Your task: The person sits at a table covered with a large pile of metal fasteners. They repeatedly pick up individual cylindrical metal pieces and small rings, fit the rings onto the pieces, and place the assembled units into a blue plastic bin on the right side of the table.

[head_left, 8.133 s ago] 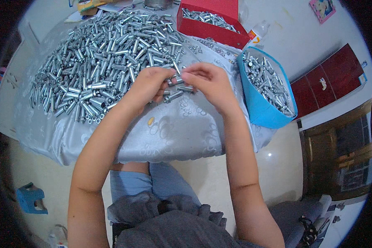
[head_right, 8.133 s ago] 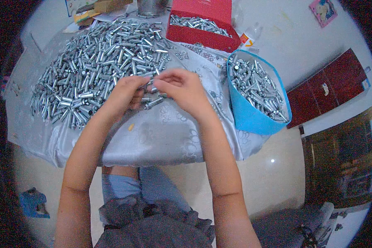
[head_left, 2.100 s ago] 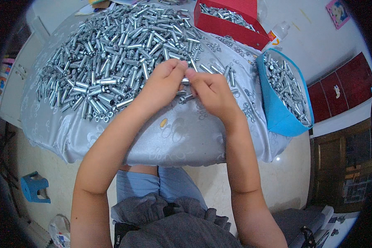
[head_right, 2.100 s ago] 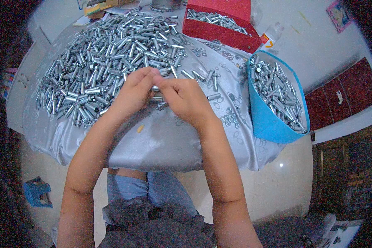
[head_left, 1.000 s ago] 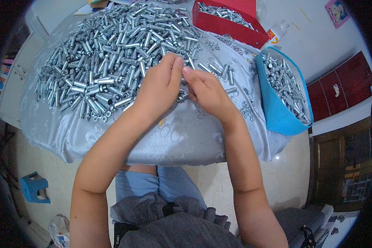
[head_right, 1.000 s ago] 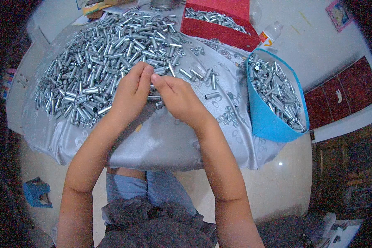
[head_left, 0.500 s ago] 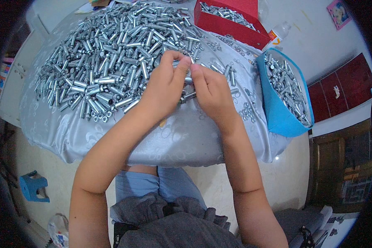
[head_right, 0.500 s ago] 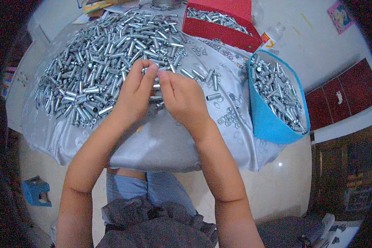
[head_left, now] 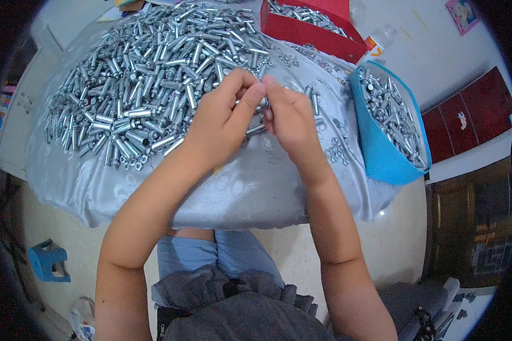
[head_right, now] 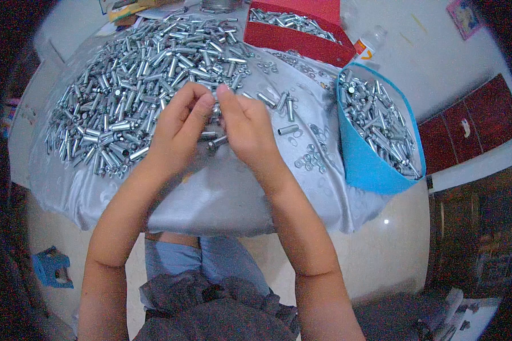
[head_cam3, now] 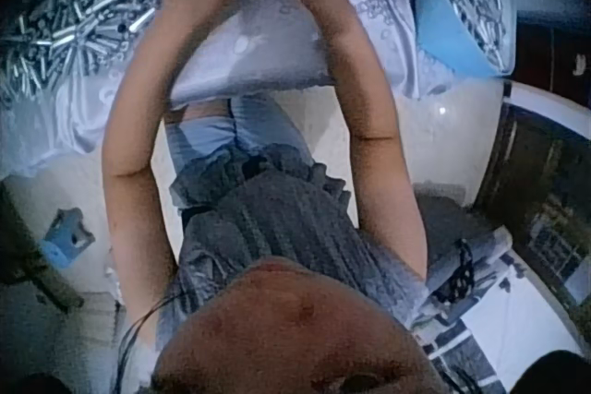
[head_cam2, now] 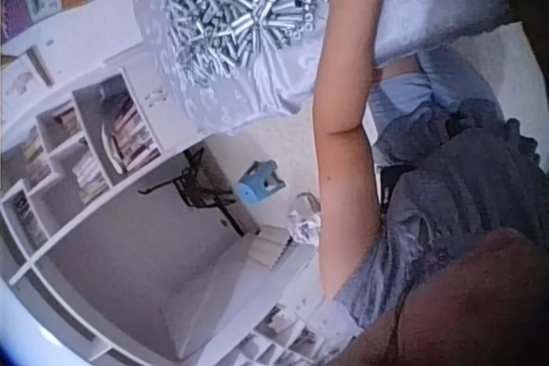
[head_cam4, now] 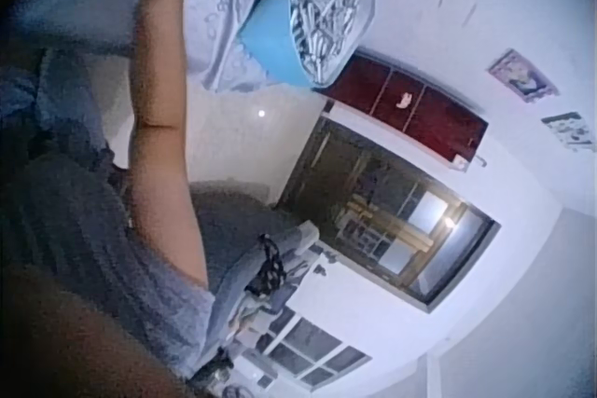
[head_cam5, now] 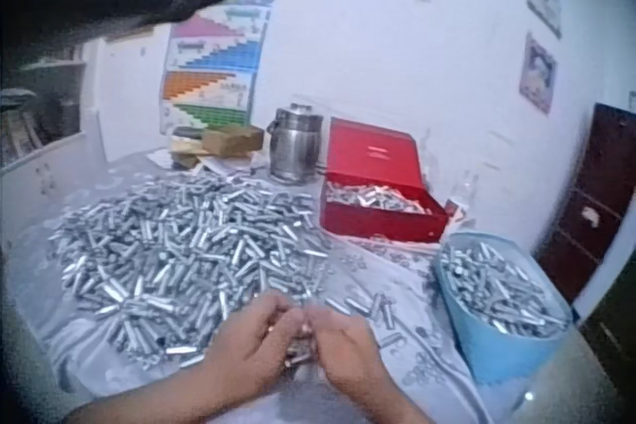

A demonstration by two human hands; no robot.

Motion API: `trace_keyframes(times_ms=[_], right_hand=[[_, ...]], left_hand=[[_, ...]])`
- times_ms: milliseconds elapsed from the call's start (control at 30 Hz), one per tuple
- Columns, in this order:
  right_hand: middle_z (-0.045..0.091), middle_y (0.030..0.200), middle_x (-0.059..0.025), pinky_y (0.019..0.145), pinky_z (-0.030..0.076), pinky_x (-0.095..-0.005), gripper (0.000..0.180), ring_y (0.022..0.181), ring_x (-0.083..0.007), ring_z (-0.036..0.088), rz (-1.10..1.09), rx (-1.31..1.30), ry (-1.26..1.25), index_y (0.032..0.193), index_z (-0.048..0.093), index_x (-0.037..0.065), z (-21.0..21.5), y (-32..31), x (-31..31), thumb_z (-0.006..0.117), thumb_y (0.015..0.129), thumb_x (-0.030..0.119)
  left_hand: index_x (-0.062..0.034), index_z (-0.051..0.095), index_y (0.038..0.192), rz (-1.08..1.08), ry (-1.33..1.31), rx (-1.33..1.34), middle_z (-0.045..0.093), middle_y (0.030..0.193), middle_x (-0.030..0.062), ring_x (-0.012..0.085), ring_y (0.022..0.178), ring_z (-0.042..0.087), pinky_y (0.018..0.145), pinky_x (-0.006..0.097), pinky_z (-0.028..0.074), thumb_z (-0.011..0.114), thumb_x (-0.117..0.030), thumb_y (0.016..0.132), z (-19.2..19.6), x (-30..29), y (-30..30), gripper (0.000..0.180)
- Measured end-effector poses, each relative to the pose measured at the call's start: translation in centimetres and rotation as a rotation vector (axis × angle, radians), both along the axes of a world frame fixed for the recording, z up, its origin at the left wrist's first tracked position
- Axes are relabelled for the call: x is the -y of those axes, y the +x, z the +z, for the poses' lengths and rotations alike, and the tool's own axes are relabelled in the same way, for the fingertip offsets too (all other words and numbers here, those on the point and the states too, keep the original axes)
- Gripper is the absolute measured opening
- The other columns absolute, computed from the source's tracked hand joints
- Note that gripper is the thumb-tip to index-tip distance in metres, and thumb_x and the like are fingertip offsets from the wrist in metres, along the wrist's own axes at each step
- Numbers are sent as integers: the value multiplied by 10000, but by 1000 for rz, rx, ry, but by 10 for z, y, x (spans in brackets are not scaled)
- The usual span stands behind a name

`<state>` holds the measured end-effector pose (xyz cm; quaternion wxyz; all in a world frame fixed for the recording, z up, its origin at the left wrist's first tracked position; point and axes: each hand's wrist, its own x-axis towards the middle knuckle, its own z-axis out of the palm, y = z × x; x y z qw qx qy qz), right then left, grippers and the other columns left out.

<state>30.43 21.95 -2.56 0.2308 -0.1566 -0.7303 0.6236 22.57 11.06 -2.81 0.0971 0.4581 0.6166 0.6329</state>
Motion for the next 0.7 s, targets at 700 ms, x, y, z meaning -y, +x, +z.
trace_keyframes(times_ms=[700], right_hand=[[399, 537, -7, 405, 282, -211, 339, 451, -75, 369, -669, -771, -209, 716, 486, 20, 25, 22, -41, 367, 899, 279]], left_hand=[[122, 240, 1237, -813, 351, 1048, 427, 1213, 227, 263, 861, 588, 776, 383, 492, 292, -467, 884, 22, 14, -38, 689]])
